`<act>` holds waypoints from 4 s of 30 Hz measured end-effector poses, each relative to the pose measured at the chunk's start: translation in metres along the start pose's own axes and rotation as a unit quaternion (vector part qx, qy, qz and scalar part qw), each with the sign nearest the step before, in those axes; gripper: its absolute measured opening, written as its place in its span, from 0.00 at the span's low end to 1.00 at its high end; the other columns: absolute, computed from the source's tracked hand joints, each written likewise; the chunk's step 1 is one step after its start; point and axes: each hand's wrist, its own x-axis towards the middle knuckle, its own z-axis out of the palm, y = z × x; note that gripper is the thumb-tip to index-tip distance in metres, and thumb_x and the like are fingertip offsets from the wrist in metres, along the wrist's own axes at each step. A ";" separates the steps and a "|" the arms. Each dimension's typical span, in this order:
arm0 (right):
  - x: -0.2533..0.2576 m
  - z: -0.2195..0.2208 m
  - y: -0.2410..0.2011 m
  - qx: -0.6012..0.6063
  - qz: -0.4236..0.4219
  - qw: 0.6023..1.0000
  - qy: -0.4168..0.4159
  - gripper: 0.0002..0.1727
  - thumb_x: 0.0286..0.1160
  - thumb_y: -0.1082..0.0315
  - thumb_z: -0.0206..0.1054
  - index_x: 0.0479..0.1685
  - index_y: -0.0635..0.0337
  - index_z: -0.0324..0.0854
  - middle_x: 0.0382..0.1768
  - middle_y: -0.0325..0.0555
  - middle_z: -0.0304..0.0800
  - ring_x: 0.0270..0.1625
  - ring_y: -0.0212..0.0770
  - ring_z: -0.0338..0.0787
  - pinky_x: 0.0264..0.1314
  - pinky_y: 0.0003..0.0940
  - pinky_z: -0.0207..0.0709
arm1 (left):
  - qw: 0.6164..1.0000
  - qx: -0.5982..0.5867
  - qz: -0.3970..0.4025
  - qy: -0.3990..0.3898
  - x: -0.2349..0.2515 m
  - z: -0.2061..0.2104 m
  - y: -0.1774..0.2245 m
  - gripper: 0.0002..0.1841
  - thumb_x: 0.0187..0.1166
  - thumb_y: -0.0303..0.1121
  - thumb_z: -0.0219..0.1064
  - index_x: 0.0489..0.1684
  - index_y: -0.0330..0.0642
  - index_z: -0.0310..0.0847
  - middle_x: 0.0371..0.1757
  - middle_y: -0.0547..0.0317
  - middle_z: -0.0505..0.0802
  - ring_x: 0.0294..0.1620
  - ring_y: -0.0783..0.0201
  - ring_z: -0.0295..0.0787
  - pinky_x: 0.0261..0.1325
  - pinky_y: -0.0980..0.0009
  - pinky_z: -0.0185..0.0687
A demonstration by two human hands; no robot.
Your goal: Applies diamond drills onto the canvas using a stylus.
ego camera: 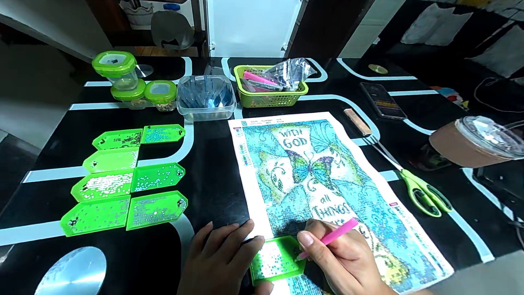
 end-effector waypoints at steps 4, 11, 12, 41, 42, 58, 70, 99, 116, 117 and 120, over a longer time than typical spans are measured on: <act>0.001 0.000 0.000 0.031 0.026 0.999 0.018 0.19 0.94 0.58 0.54 0.32 0.57 0.76 0.22 0.36 0.78 0.26 0.19 0.80 0.30 0.13 0.73 | 1.000 -0.001 -0.001 -0.002 0.000 0.000 0.000 0.23 0.76 0.57 0.69 0.65 0.58 0.89 0.76 0.63 0.88 0.75 0.57 0.83 0.81 0.47 0.61; 0.041 0.002 0.000 0.095 0.183 0.977 0.061 0.16 0.90 0.60 0.58 0.32 0.50 0.85 0.25 0.30 0.88 0.26 0.23 0.86 0.29 0.17 0.81 | 1.000 -0.007 -0.003 -0.015 0.002 -0.003 0.001 0.23 0.76 0.56 0.70 0.65 0.57 0.89 0.75 0.62 0.88 0.75 0.57 0.82 0.81 0.47 0.61; 0.047 0.003 0.004 0.085 0.183 0.977 0.061 0.15 0.89 0.60 0.59 0.32 0.51 0.85 0.24 0.32 0.88 0.26 0.24 0.87 0.29 0.17 0.82 | 1.000 -0.008 -0.002 -0.015 0.002 -0.003 0.001 0.23 0.76 0.56 0.70 0.65 0.56 0.89 0.75 0.61 0.88 0.75 0.57 0.83 0.81 0.47 0.60; 0.054 0.013 0.019 -0.051 0.039 0.998 0.017 0.17 0.90 0.61 0.59 0.29 0.55 0.81 0.21 0.29 0.81 0.24 0.17 0.80 0.26 0.11 0.73 | 1.000 -0.009 -0.002 -0.008 0.001 -0.002 0.002 0.23 0.76 0.55 0.70 0.65 0.56 0.89 0.75 0.61 0.88 0.74 0.57 0.83 0.81 0.49 0.61; 0.053 0.013 0.018 -0.057 0.034 0.998 0.015 0.17 0.90 0.61 0.59 0.29 0.55 0.81 0.21 0.29 0.81 0.24 0.17 0.79 0.27 0.11 0.73 | 1.000 -0.009 -0.001 -0.007 0.001 -0.002 0.002 0.23 0.76 0.55 0.70 0.64 0.56 0.89 0.75 0.61 0.88 0.74 0.57 0.83 0.80 0.49 0.61; 0.004 -0.001 -0.003 0.064 0.052 0.997 0.009 0.17 0.94 0.59 0.55 0.35 0.58 0.78 0.25 0.35 0.83 0.30 0.17 0.83 0.32 0.12 0.75 | 1.000 -0.004 -0.001 -0.009 0.001 -0.002 0.001 0.23 0.76 0.56 0.70 0.65 0.58 0.88 0.76 0.62 0.88 0.74 0.57 0.83 0.81 0.47 0.61; 0.004 0.011 -0.007 0.041 0.007 0.999 -0.016 0.16 0.93 0.61 0.57 0.36 0.61 0.77 0.27 0.41 0.81 0.31 0.23 0.83 0.35 0.16 0.77 | 1.000 -0.004 -0.004 -0.004 0.000 -0.001 0.001 0.23 0.76 0.57 0.69 0.65 0.59 0.88 0.76 0.64 0.88 0.75 0.58 0.82 0.81 0.47 0.61; 0.049 0.010 0.016 0.021 0.121 0.991 0.045 0.16 0.90 0.60 0.59 0.31 0.52 0.83 0.23 0.32 0.86 0.26 0.24 0.86 0.29 0.17 0.80 | 1.000 -0.007 -0.002 -0.008 0.001 -0.002 0.001 0.23 0.76 0.56 0.70 0.65 0.57 0.89 0.75 0.62 0.88 0.75 0.58 0.82 0.81 0.48 0.61; 0.042 0.001 0.003 0.013 0.082 0.997 -0.001 0.16 0.91 0.60 0.58 0.35 0.54 0.86 0.27 0.32 0.89 0.31 0.23 0.89 0.34 0.18 0.84 | 1.000 0.000 0.002 -0.005 0.000 -0.001 0.001 0.23 0.76 0.56 0.69 0.65 0.59 0.88 0.76 0.63 0.88 0.75 0.58 0.82 0.82 0.48 0.60; 0.038 0.003 0.000 0.038 0.081 0.996 0.004 0.17 0.92 0.60 0.57 0.34 0.56 0.85 0.27 0.32 0.88 0.31 0.23 0.88 0.35 0.18 0.84 | 1.000 0.001 0.002 -0.004 0.000 -0.001 0.001 0.23 0.76 0.56 0.69 0.65 0.59 0.88 0.76 0.64 0.88 0.75 0.58 0.82 0.82 0.48 0.60; 0.025 0.012 -0.004 0.077 0.052 0.996 -0.014 0.18 0.93 0.61 0.56 0.34 0.61 0.80 0.25 0.36 0.84 0.29 0.20 0.84 0.33 0.15 0.77 | 1.000 0.001 0.002 -0.001 0.000 0.000 0.001 0.23 0.75 0.56 0.70 0.65 0.59 0.88 0.76 0.64 0.88 0.75 0.58 0.83 0.80 0.48 0.62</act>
